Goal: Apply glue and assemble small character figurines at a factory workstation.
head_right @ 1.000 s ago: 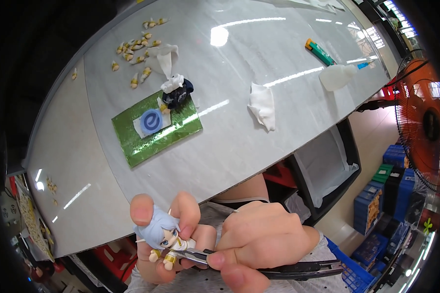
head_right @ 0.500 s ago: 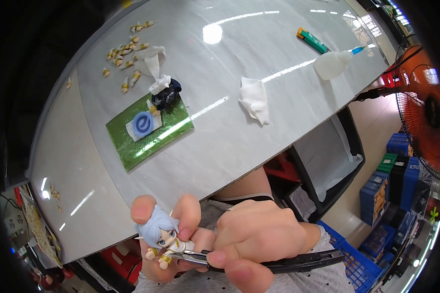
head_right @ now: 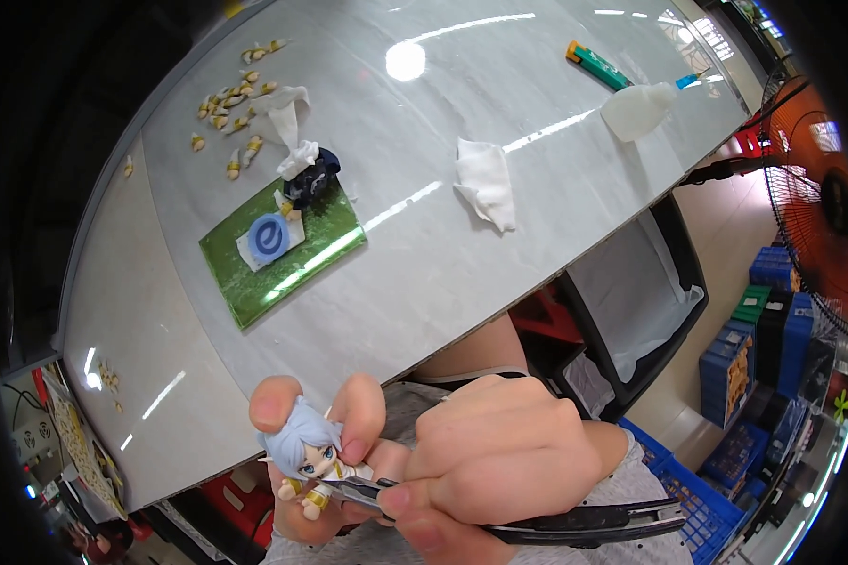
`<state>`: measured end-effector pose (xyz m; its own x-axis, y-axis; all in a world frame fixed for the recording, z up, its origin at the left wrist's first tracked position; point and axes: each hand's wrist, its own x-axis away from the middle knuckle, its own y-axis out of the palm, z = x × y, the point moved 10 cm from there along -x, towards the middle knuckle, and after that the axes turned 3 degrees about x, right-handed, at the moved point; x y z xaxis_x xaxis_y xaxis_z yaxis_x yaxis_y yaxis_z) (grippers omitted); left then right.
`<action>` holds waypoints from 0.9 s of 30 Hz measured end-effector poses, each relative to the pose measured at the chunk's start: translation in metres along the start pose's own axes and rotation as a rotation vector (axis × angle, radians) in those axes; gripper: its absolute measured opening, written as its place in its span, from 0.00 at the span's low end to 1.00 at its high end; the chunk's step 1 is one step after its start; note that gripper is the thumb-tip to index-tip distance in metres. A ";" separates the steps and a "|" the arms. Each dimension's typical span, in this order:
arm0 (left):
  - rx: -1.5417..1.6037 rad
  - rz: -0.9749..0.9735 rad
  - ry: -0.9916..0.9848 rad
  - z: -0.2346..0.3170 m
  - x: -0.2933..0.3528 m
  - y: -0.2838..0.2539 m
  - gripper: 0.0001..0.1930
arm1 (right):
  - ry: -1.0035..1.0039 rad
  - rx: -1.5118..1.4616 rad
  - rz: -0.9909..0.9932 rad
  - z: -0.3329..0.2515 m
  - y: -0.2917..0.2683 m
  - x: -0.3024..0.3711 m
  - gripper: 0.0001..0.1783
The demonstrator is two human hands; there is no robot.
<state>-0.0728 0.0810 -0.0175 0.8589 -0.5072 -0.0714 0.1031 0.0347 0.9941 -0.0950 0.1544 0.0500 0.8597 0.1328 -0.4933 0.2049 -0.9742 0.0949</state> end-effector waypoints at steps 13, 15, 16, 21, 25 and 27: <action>-0.076 0.018 0.001 -0.003 -0.001 0.000 0.28 | 0.066 -0.084 -0.045 0.004 -0.005 -0.009 0.06; -0.104 0.031 -0.031 -0.005 0.000 -0.002 0.27 | 0.080 -0.092 -0.079 0.005 -0.004 -0.008 0.06; -0.103 0.031 -0.033 -0.004 0.000 -0.002 0.27 | 0.080 -0.091 -0.077 0.005 -0.005 -0.008 0.06; -0.100 0.045 -0.064 -0.006 -0.001 -0.001 0.28 | 0.089 -0.067 -0.101 0.004 -0.004 -0.010 0.06; -0.137 0.029 -0.044 -0.004 -0.002 -0.003 0.29 | 0.094 -0.050 -0.128 0.007 0.000 -0.009 0.08; -0.034 -0.027 -0.009 0.000 -0.007 0.003 0.30 | -0.145 -0.044 0.174 -0.010 -0.024 -0.002 0.12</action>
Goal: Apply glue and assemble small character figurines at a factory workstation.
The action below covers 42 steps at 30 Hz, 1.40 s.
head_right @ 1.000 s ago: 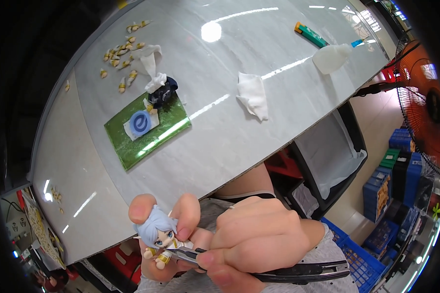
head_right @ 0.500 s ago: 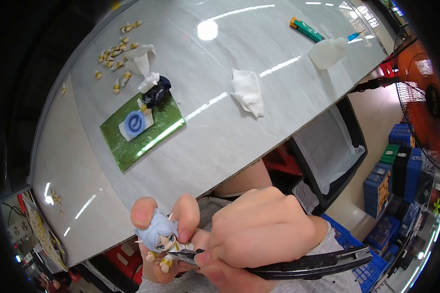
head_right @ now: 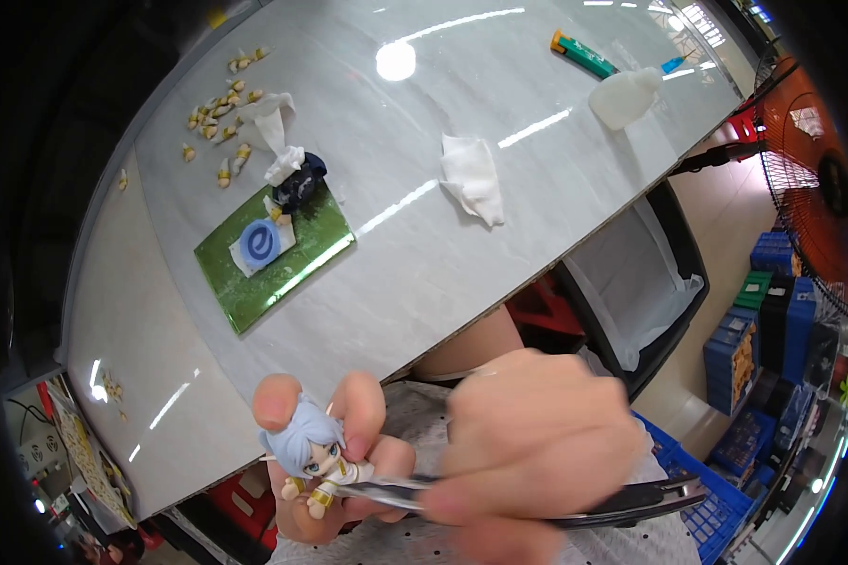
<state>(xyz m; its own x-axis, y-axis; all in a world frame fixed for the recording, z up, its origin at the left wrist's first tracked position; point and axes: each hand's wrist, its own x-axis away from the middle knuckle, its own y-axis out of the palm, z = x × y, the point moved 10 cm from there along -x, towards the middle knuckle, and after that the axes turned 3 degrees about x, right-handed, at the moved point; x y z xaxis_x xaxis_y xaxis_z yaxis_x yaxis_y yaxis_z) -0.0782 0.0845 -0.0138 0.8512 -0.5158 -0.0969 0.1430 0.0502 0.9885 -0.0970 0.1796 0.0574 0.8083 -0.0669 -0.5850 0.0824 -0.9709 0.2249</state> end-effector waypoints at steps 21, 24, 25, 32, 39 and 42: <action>-0.400 -0.094 0.128 0.007 -0.002 0.024 0.29 | -0.044 0.912 -0.084 -0.015 -0.067 -0.030 0.10; -0.630 -0.144 0.192 0.008 -0.009 0.026 0.31 | 0.277 0.462 -0.447 0.008 -0.009 0.000 0.15; -0.773 -0.212 0.217 0.003 -0.014 0.031 0.32 | 0.393 0.315 -0.350 0.018 -0.007 0.017 0.15; -1.437 -0.011 0.105 0.000 0.010 0.026 0.56 | 0.205 0.552 0.083 -0.004 -0.119 0.043 0.11; -1.890 -0.024 0.263 0.100 0.018 0.137 0.16 | 0.766 1.328 -0.038 0.098 -0.316 0.107 0.13; -2.264 0.336 0.427 0.138 0.002 0.165 0.13 | 0.700 1.519 -0.366 0.176 -0.283 0.111 0.10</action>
<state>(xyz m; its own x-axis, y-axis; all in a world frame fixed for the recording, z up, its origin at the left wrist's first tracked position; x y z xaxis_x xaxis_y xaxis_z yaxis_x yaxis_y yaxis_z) -0.1230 -0.0263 0.1648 0.9319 -0.1617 -0.3246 -0.1012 0.7436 -0.6609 -0.1333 0.4068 -0.2079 0.9908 -0.1043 0.0866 0.0557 -0.2691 -0.9615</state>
